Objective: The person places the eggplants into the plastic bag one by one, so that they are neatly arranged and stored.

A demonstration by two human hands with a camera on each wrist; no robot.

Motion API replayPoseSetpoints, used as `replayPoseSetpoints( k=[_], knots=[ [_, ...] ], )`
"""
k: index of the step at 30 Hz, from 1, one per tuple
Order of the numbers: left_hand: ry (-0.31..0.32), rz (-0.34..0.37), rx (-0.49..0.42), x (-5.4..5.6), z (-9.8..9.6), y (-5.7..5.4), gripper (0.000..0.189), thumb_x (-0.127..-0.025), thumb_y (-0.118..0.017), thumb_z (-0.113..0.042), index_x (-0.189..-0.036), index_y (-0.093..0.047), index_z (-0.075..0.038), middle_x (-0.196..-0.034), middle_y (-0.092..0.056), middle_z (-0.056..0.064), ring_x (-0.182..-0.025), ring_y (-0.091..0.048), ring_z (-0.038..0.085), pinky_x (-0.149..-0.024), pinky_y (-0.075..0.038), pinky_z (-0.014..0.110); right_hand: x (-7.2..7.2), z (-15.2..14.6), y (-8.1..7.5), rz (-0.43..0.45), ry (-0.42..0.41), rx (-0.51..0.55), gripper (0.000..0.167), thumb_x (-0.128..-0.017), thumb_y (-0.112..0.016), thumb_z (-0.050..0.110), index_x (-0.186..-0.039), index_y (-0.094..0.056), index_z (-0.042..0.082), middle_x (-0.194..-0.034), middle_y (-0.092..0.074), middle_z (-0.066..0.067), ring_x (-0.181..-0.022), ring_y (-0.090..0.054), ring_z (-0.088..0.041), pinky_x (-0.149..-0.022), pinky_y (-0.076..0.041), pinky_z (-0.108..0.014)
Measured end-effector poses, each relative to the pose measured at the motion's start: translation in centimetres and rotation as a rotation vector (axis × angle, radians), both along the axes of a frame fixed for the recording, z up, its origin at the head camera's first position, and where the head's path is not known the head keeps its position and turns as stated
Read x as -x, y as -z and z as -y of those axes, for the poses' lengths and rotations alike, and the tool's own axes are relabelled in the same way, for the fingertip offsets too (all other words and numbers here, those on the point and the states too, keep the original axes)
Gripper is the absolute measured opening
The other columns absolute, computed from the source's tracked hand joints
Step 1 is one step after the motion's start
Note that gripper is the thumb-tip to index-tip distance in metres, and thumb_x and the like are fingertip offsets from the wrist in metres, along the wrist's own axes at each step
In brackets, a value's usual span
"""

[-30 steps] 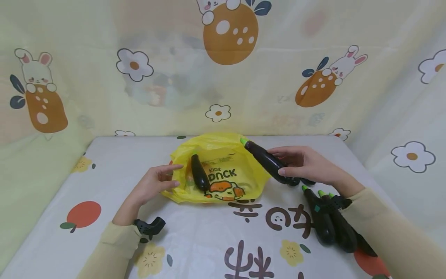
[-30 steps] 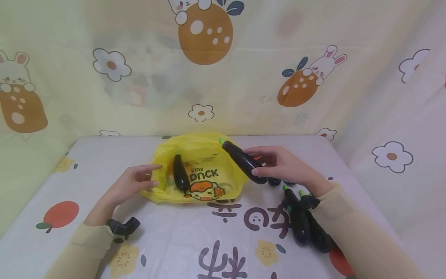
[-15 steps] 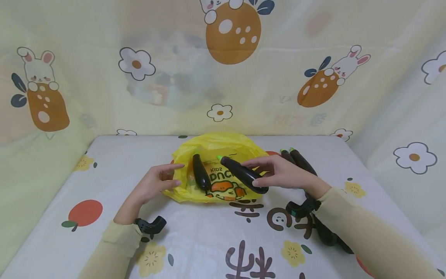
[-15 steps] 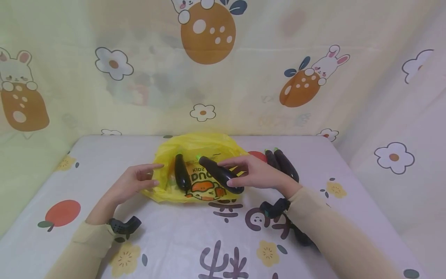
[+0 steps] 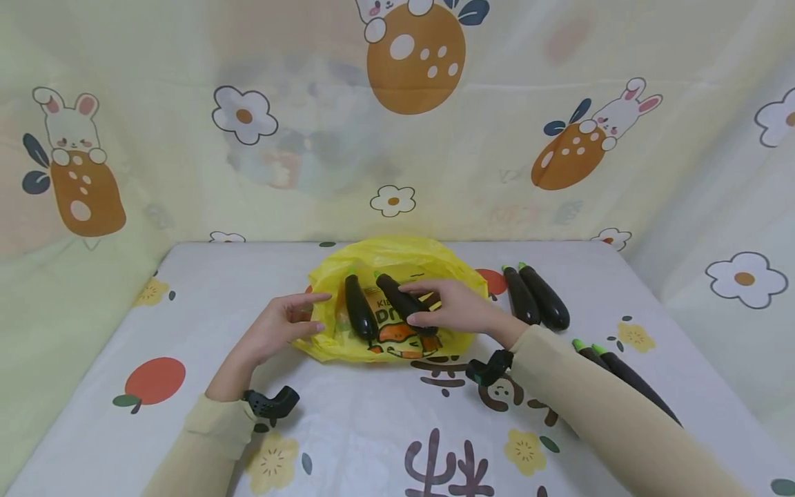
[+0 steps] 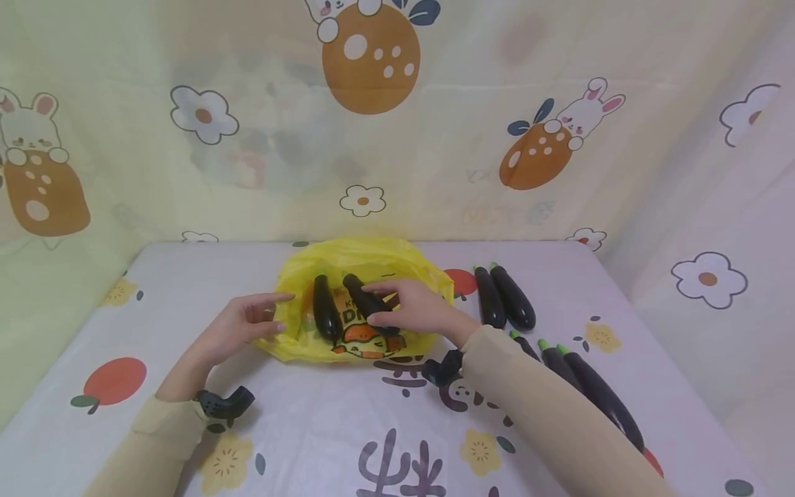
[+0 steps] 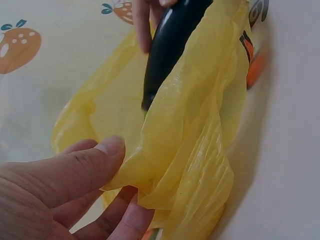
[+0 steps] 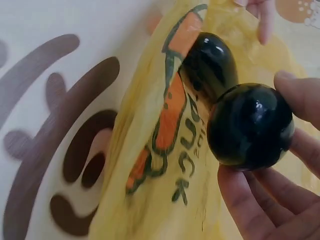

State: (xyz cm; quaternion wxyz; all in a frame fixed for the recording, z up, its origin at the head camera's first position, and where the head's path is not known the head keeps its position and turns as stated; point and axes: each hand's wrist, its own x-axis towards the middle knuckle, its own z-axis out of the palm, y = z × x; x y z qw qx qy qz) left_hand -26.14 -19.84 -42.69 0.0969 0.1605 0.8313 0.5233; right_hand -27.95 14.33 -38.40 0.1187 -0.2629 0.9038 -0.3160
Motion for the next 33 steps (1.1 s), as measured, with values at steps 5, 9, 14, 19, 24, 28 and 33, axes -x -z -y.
replayPoseSetpoints(
  k=[5, 9, 14, 19, 24, 28, 33],
  knots=[
    [-0.003, -0.007, -0.003, 0.1, 0.0, 0.1, 0.053, -0.093, -0.075, -0.010, -0.143, -0.059, -0.005, -0.162, -0.039, 0.021, -0.121, -0.064, 0.040, -0.078, -0.058, 0.024, 0.6, 2.0, 0.1, -0.002, 0.024, -0.030, 0.057, -0.093, -0.074, 0.035, -0.146, -0.058, 0.019, -0.142, -0.063, -0.010, -0.119, -0.064, -0.029, -0.096, -0.057, -0.040],
    [0.006, -0.004, -0.018, 0.1, -0.1, 0.1, 0.053, -0.093, -0.074, -0.008, -0.143, -0.058, -0.003, -0.164, -0.033, 0.023, -0.126, -0.060, 0.043, -0.078, -0.058, 0.023, 1.2, 3.2, 0.5, 0.008, 0.062, -0.053, 0.057, -0.094, -0.073, 0.037, -0.146, -0.057, 0.021, -0.142, -0.062, -0.010, -0.122, -0.063, -0.029, -0.100, -0.055, -0.042],
    [0.003, 0.000, -0.007, 0.1, -0.2, -0.1, 0.052, -0.093, -0.074, -0.010, -0.143, -0.059, -0.005, -0.162, -0.036, 0.022, -0.129, -0.059, 0.044, -0.080, -0.058, 0.024, 1.8, 4.1, 1.1, 0.028, 0.090, -0.058, 0.058, -0.095, -0.072, 0.035, -0.148, -0.055, 0.018, -0.146, -0.060, -0.011, -0.133, -0.057, -0.030, -0.107, -0.051, -0.046],
    [-0.002, 0.005, 0.002, 0.2, -0.4, -0.3, 0.051, -0.094, -0.074, -0.011, -0.143, -0.060, -0.006, -0.156, -0.046, 0.022, -0.128, -0.060, 0.044, -0.083, -0.059, 0.027, 1.9, 5.0, 1.4, 0.049, 0.116, -0.056, 0.059, -0.095, -0.073, 0.035, -0.148, -0.055, 0.017, -0.147, -0.059, -0.013, -0.135, -0.056, -0.032, -0.108, -0.050, -0.047],
    [-0.008, 0.009, 0.010, 0.2, -0.3, -0.3, 0.051, -0.094, -0.074, -0.011, -0.143, -0.060, -0.006, -0.153, -0.051, 0.022, -0.126, -0.062, 0.042, -0.084, -0.059, 0.028, 1.8, 5.8, 1.5, 0.085, 0.128, -0.050, 0.059, -0.095, -0.072, 0.036, -0.148, -0.054, 0.017, -0.146, -0.058, -0.017, -0.133, -0.057, -0.033, -0.106, -0.051, -0.047],
    [-0.006, 0.007, 0.007, 0.2, -0.3, -0.3, 0.051, -0.094, -0.074, -0.011, -0.143, -0.059, -0.006, -0.152, -0.052, 0.022, -0.125, -0.063, 0.041, -0.082, -0.059, 0.026, 1.7, 6.3, 1.8, 0.098, 0.134, -0.047, 0.061, -0.095, -0.072, 0.036, -0.150, -0.052, 0.017, -0.147, -0.056, -0.017, -0.133, -0.056, -0.033, -0.107, -0.050, -0.048],
    [-0.005, 0.001, 0.003, 0.3, -0.2, -0.2, 0.051, -0.094, -0.074, -0.011, -0.143, -0.059, -0.006, -0.151, -0.053, 0.023, -0.123, -0.064, 0.041, -0.082, -0.058, 0.025, 1.8, 6.8, 2.3, 0.060, 0.141, -0.047, 0.063, -0.095, -0.073, 0.036, -0.149, -0.051, 0.014, -0.145, -0.058, -0.017, -0.132, -0.057, -0.033, -0.107, -0.050, -0.048]
  ],
)
